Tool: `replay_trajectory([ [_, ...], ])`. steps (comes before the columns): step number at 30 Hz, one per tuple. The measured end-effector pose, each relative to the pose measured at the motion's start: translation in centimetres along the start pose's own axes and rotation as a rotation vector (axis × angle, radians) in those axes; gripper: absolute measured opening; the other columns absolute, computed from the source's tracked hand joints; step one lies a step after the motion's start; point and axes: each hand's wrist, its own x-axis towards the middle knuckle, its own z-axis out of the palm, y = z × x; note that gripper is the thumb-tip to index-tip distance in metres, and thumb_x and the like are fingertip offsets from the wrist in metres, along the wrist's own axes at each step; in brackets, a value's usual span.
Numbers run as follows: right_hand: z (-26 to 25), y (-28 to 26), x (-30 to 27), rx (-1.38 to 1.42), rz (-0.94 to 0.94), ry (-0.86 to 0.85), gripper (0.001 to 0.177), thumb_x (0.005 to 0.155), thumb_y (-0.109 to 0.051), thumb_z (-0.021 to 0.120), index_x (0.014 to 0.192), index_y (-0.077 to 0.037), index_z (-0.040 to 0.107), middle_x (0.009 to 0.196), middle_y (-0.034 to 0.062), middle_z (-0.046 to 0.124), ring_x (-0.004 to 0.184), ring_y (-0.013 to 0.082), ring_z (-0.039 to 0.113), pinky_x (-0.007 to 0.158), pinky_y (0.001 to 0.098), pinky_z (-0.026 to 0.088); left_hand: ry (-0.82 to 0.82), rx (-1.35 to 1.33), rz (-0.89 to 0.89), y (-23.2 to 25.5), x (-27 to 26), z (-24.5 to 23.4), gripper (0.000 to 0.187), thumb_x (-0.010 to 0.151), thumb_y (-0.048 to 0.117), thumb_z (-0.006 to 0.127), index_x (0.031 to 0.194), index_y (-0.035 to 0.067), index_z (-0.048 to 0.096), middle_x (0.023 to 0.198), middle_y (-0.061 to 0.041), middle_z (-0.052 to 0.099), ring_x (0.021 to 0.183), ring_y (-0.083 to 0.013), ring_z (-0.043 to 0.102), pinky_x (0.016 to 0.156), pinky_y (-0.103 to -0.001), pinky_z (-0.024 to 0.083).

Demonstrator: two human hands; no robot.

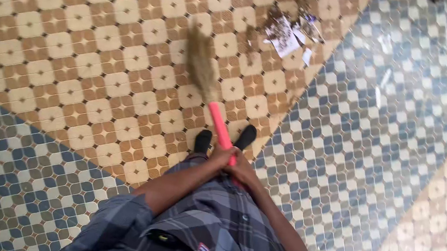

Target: The person sweeps pieces of paper and debris on a tiled floor using a broom, moving the pile across the room.

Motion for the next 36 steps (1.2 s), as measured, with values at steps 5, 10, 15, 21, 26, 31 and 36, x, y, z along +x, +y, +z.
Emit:
replay_trajectory([
  [5, -1.6, 1.4, 1.8, 0.232, 0.159, -0.073, 0.078, 0.067, -0.012, 0.080, 0.140, 0.000, 0.057, 0.114, 0.0171, 0.070, 0.100, 0.0239, 0.067, 0.087, 0.0334, 0.054, -0.070, -0.004, -0.104, 0.2, 1.6, 0.3, 0.042, 0.084, 0.027, 0.078, 0.100, -0.011, 0.070, 0.089, -0.021, 0.073, 0.068, -0.0228, 0.068, 0.053, -0.037, 0.051],
  [10, -3.8, 5.0, 2.3, 0.645, 0.215, 0.012, 0.092, 0.072, 0.003, 0.069, 0.154, -0.007, 0.028, 0.111, 0.0085, 0.069, 0.085, 0.0177, 0.068, 0.070, 0.0293, 0.057, -0.184, 0.054, -0.230, 1.1, 2.7, 4.9, 0.033, 0.083, 0.019, 0.077, 0.103, 0.002, 0.056, 0.085, -0.016, 0.069, 0.064, -0.0234, 0.069, 0.049, -0.038, 0.055],
  [15, -8.8, 5.0, 0.0, 0.824, 0.492, 0.148, 0.088, 0.080, 0.002, 0.059, 0.160, -0.019, 0.029, 0.075, 0.0096, 0.060, 0.047, 0.0163, 0.056, 0.039, 0.0325, 0.050, -0.583, 0.057, -0.143, 2.1, 3.3, 11.0, 0.036, 0.085, 0.017, 0.072, 0.113, -0.005, 0.066, 0.089, -0.014, 0.071, 0.062, -0.0198, 0.068, 0.047, -0.032, 0.055],
  [21, -14.4, 2.4, -3.7, 0.829, 0.483, 0.290, 0.091, 0.082, 0.004, 0.061, 0.160, -0.022, 0.023, 0.075, 0.0089, 0.060, 0.049, 0.0165, 0.057, 0.041, 0.0317, 0.049, -0.544, 0.264, -0.262, 3.1, 2.8, 17.7, 0.068, 0.085, 0.019, 0.074, 0.139, 0.002, 0.037, 0.104, -0.019, 0.065, 0.076, -0.0243, 0.069, 0.057, -0.036, 0.058],
  [26, -16.5, 1.8, -7.4, 0.712, 0.332, 0.300, 0.094, 0.077, 0.007, 0.062, 0.161, -0.014, 0.025, 0.085, 0.0107, 0.066, 0.051, 0.0176, 0.062, 0.048, 0.0301, 0.053, -0.660, 0.154, 0.012, 3.5, 0.5, 18.7, 0.087, 0.081, 0.010, 0.081, 0.146, 0.002, 0.024, 0.120, -0.019, 0.060, 0.104, -0.0254, 0.068, 0.079, -0.036, 0.062],
  [31, -17.3, -0.3, -7.1, 0.626, 0.276, 0.202, 0.098, 0.074, 0.005, 0.065, 0.162, -0.012, 0.024, 0.094, 0.0092, 0.068, 0.054, 0.0155, 0.063, 0.049, 0.0284, 0.053, -0.562, 0.116, -0.012, 5.6, -0.9, 15.5, 0.082, 0.078, 0.014, 0.078, 0.145, 0.006, 0.030, 0.120, -0.018, 0.062, 0.101, -0.0246, 0.068, 0.077, -0.034, 0.061],
  [36, -14.9, -2.0, -1.8, 0.697, 0.354, 0.123, 0.100, 0.072, 0.005, 0.064, 0.162, -0.014, 0.027, 0.091, 0.0129, 0.068, 0.050, 0.0150, 0.061, 0.045, 0.0287, 0.052, -0.443, -0.055, 0.025, 5.0, 2.9, 11.9, 0.068, 0.084, 0.011, 0.073, 0.138, 0.007, 0.032, 0.118, -0.017, 0.059, 0.095, -0.0238, 0.069, 0.072, -0.035, 0.062],
])
